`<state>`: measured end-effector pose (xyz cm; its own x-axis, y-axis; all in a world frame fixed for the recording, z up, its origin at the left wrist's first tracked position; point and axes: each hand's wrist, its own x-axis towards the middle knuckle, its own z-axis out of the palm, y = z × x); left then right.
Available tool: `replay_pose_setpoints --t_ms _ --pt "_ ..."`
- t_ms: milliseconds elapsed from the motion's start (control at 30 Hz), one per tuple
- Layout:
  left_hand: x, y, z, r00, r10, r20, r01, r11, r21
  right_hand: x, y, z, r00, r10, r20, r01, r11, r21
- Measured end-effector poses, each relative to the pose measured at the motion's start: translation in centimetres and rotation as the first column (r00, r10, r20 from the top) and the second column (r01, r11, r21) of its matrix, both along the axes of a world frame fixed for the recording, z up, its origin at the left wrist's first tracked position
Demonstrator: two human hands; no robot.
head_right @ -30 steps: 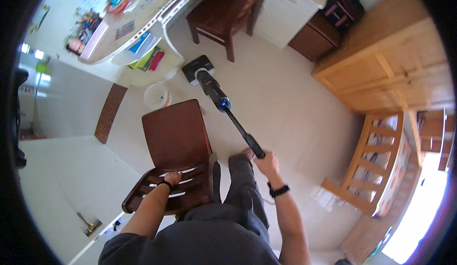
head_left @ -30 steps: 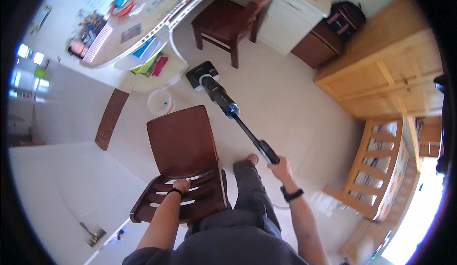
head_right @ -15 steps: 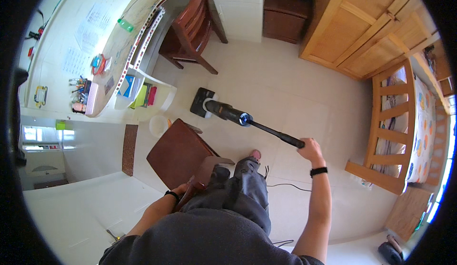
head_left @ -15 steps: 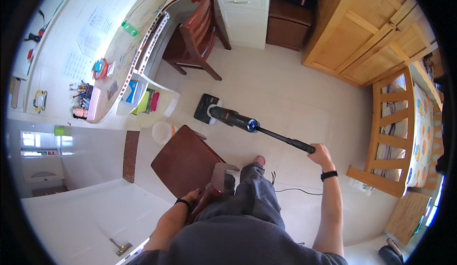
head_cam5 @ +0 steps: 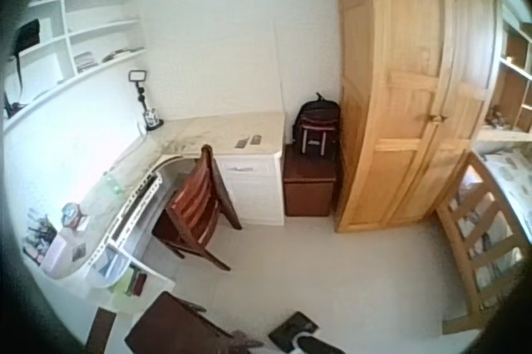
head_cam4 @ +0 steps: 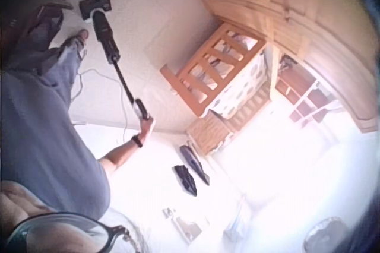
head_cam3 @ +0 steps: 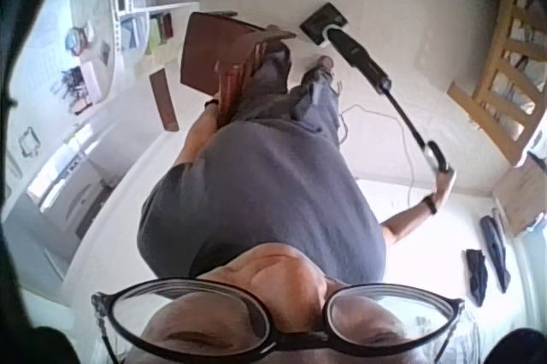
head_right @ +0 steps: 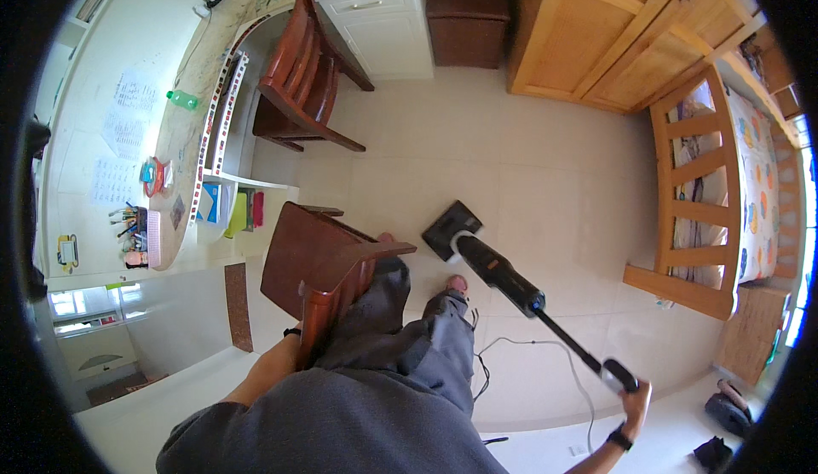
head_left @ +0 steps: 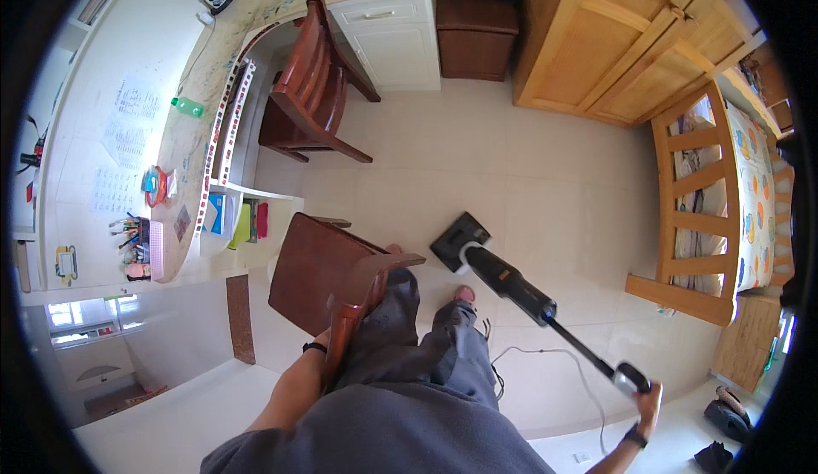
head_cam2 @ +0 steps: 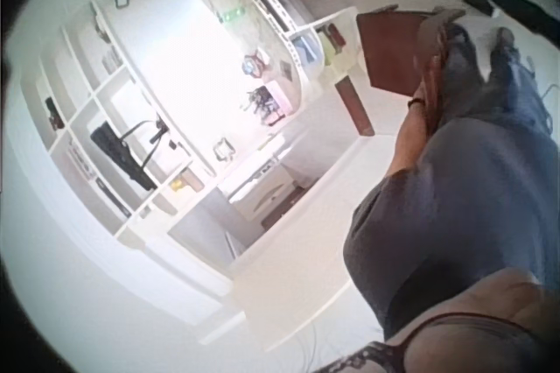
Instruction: The person vacuums the floor in a room, moving two wooden chairs aside to reach the area underneath. They continue vacuuming around the room and a doorway mat, then walk toward another room.
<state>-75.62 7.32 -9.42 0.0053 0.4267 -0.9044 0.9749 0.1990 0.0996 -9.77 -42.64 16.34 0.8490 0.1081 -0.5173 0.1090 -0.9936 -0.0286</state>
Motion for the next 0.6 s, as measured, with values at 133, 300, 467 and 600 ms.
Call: replay_pose_setpoints --t_ms 133,300,467,600 --pt "0.1 6.7 -1.8 1.000 0.011 0.027 -0.012 0.999 0.036 -10.5 -6.2 1.4 0.869 -0.494 0.037 0.425 0.783 0.454" --pt "0.1 15.1 -3.0 0.996 0.030 0.083 -0.031 0.999 0.021 -23.0 -3.9 1.9 0.770 -0.625 -0.128 0.618 0.682 0.390" --pt "-0.1 21.8 -3.2 0.989 0.060 0.133 -0.056 0.998 -0.034 -31.8 5.5 4.5 0.728 -0.662 -0.180 0.682 0.669 0.297" --pt "0.8 26.2 -3.4 0.977 0.118 0.180 -0.106 0.992 -0.073 -33.9 12.9 4.7 0.711 -0.673 -0.201 0.700 0.653 0.290"
